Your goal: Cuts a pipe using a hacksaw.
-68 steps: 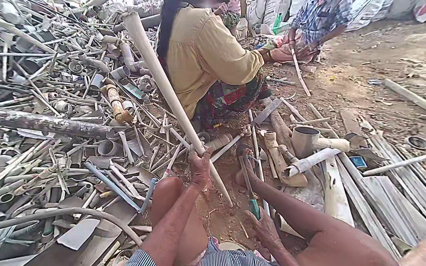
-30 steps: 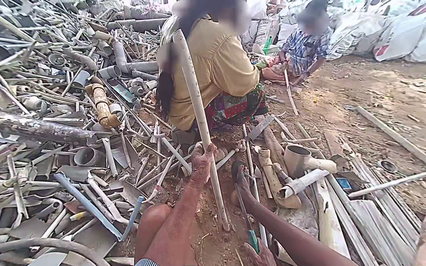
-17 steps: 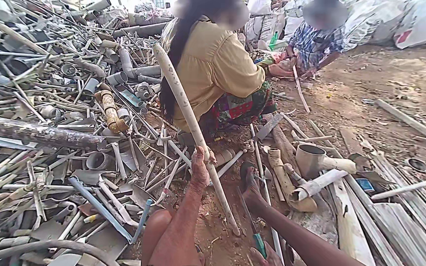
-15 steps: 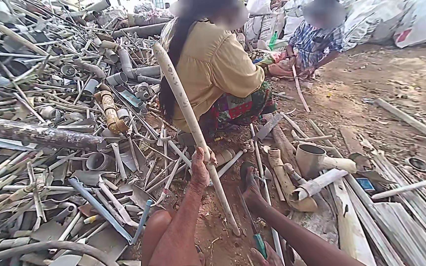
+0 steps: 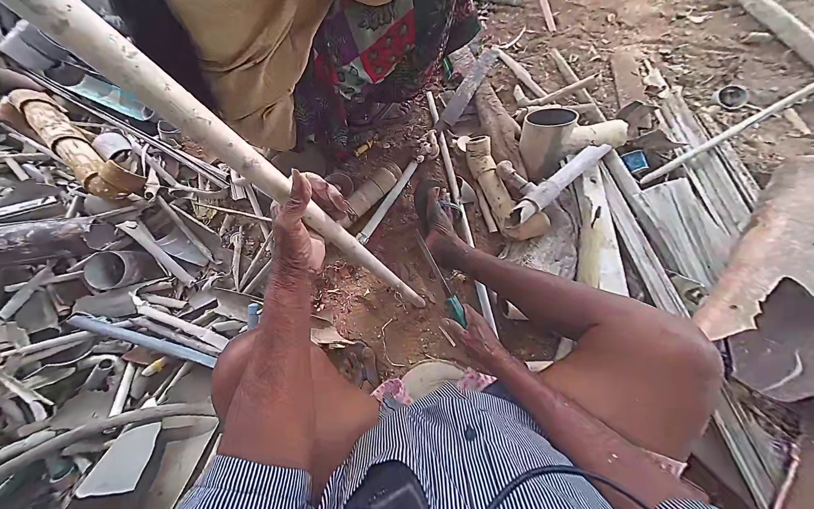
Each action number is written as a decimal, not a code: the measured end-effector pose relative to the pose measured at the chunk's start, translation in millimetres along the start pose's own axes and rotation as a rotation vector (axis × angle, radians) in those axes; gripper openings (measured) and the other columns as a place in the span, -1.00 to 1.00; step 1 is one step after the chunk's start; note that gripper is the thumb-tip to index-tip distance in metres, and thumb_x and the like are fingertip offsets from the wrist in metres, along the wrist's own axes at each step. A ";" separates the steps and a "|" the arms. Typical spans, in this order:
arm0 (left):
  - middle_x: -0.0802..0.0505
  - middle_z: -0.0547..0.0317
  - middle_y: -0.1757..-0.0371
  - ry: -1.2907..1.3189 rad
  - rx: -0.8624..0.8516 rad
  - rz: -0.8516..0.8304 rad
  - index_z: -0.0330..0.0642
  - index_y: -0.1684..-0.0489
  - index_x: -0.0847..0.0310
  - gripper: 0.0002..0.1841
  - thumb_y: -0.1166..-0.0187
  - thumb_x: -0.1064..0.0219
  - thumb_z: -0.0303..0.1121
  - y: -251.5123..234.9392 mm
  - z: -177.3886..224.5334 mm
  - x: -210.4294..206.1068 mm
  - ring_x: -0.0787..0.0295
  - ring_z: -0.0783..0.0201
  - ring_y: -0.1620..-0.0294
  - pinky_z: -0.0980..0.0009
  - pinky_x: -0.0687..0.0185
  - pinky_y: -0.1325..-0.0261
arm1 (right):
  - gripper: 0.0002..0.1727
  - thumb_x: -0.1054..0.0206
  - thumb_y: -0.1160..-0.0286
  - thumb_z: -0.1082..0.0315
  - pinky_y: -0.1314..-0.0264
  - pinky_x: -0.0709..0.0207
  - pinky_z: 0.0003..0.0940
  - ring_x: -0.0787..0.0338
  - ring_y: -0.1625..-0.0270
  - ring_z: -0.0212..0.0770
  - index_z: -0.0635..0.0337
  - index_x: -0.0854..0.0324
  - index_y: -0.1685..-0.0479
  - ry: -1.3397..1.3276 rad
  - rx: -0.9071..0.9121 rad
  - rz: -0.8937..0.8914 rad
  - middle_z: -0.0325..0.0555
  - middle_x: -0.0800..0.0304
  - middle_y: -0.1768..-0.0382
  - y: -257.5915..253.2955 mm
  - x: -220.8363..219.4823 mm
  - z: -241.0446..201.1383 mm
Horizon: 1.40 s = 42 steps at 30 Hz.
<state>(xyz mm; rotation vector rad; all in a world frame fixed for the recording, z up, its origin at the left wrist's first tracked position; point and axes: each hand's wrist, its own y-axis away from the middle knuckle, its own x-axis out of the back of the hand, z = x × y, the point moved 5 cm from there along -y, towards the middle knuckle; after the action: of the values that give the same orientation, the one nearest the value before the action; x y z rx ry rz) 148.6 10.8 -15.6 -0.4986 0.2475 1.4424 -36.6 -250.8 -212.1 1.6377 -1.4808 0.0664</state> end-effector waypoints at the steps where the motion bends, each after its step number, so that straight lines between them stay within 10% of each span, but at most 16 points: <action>1: -0.82 0.33 0.51 -0.009 0.015 0.003 0.03 0.38 -0.61 -0.60 -0.81 0.11 -0.15 1.8 -4.3 -1.5 -0.82 0.39 0.43 0.41 -0.82 0.22 | -0.44 -0.30 -0.70 0.16 -0.29 -0.51 0.16 -0.75 -0.10 0.27 0.52 -0.46 -0.39 -0.017 -0.021 -0.002 0.42 -0.72 -0.05 0.4 1.3 0.1; 5: -0.44 0.52 0.84 -0.058 -0.040 0.149 0.18 0.75 -0.31 -0.43 -0.89 0.31 -0.15 6.2 -7.1 -6.7 -0.44 0.53 0.78 0.56 -0.55 0.52 | -0.43 -0.28 -0.74 0.16 -0.35 -0.49 0.13 -0.74 -0.17 0.22 0.48 -0.40 -0.48 -0.090 -0.133 -0.092 0.41 -0.68 -0.17 3.3 -1.9 10.2; 9: -0.42 0.47 0.79 -0.138 -0.191 0.387 0.14 0.57 -0.31 -0.45 -0.91 0.45 -0.07 12.4 10.9 -1.7 -0.42 0.48 0.78 0.53 -0.52 0.56 | -0.56 -0.21 -0.79 0.16 0.46 -0.58 -0.31 -0.58 0.59 -0.24 0.25 -0.33 -0.43 -0.221 -0.220 -0.329 -0.03 -0.57 0.32 14.0 -19.6 11.4; 13: -0.69 0.27 0.38 -0.027 -0.133 0.299 0.01 0.18 -0.49 -0.40 -0.86 0.55 -0.01 18.6 22.7 -0.4 -0.71 0.30 0.37 0.26 -0.75 0.16 | -0.54 -0.24 -0.76 0.26 0.60 -0.51 -0.40 -0.58 0.67 -0.28 0.17 -0.25 -0.50 -0.317 -0.242 -0.457 -0.06 -0.62 0.37 18.6 -27.4 -5.1; 18: -0.74 0.12 -0.47 -0.120 -0.050 -0.112 0.04 -0.57 -0.35 -0.56 -0.77 0.00 -0.10 20.5 43.7 6.6 -0.65 0.05 -0.53 0.10 -0.65 -0.47 | -0.57 -0.26 -0.75 0.20 0.55 -0.45 -0.38 -0.48 0.62 -0.29 0.20 -0.30 -0.42 -0.306 -0.103 -0.457 -0.12 -0.48 0.37 25.6 -18.1 -47.4; 21: -0.95 0.21 0.08 -0.181 -0.082 -0.092 0.03 -0.13 -0.66 -0.66 -0.78 -0.04 -0.03 19.5 40.7 15.6 -0.92 0.17 -0.06 0.22 -0.82 -0.22 | -0.47 -0.30 -0.71 0.12 -0.02 -0.57 -0.07 -0.69 0.14 -0.04 0.36 -0.40 -0.43 -0.266 0.174 -0.404 0.16 -0.66 0.06 46.3 -3.6 -108.0; 26: -0.57 0.47 0.75 -0.157 -0.187 0.053 0.00 0.30 -0.57 -0.60 -0.87 0.21 -0.29 32.2 34.4 11.0 -0.59 0.44 0.70 0.43 -0.76 0.35 | -0.46 -0.16 -0.78 0.02 -0.10 -0.59 0.05 -0.77 0.05 0.10 0.40 -0.48 -0.35 -0.227 0.220 -0.295 0.23 -0.73 0.10 46.2 -11.3 -109.5; 32: -0.42 0.46 0.86 -0.142 -0.264 0.254 -0.03 0.55 -0.40 -0.48 -0.88 0.39 -0.33 45.5 36.4 8.5 -0.41 0.47 0.85 0.55 -0.57 0.60 | -0.50 -0.08 -0.85 0.06 -0.17 -0.52 0.07 -0.72 -0.03 0.13 0.41 -0.45 -0.33 -0.096 -0.114 -0.349 0.28 -0.67 0.00 14.8 -30.1 -39.3; 39: -0.42 0.43 0.82 -0.163 -0.280 0.185 -0.06 0.48 -0.43 -0.50 -0.87 0.39 -0.31 47.5 36.0 10.3 -0.40 0.45 0.83 0.54 -0.54 0.60 | -0.47 -0.13 -0.81 0.00 -0.11 -0.58 0.05 -0.77 0.02 0.10 0.36 -0.47 -0.30 -0.112 0.287 -0.353 0.21 -0.72 0.10 31.1 3.4 -154.0; 42: -0.42 0.40 0.82 -0.157 -0.308 0.172 -0.07 0.52 -0.41 -0.50 -0.88 0.37 -0.29 49.7 34.3 7.1 -0.40 0.42 0.84 0.52 -0.54 0.64 | -0.49 -0.14 -0.80 0.07 -0.15 -0.58 0.08 -0.78 -0.01 0.15 0.42 -0.50 -0.31 -0.114 0.150 -0.288 0.27 -0.74 0.06 14.9 -13.8 -106.1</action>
<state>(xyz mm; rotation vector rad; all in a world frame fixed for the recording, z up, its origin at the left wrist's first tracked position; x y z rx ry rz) 96.0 35.6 2.3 -0.6208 -0.0612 1.6903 0.7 -171.8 -148.6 1.9905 -1.3342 -0.0797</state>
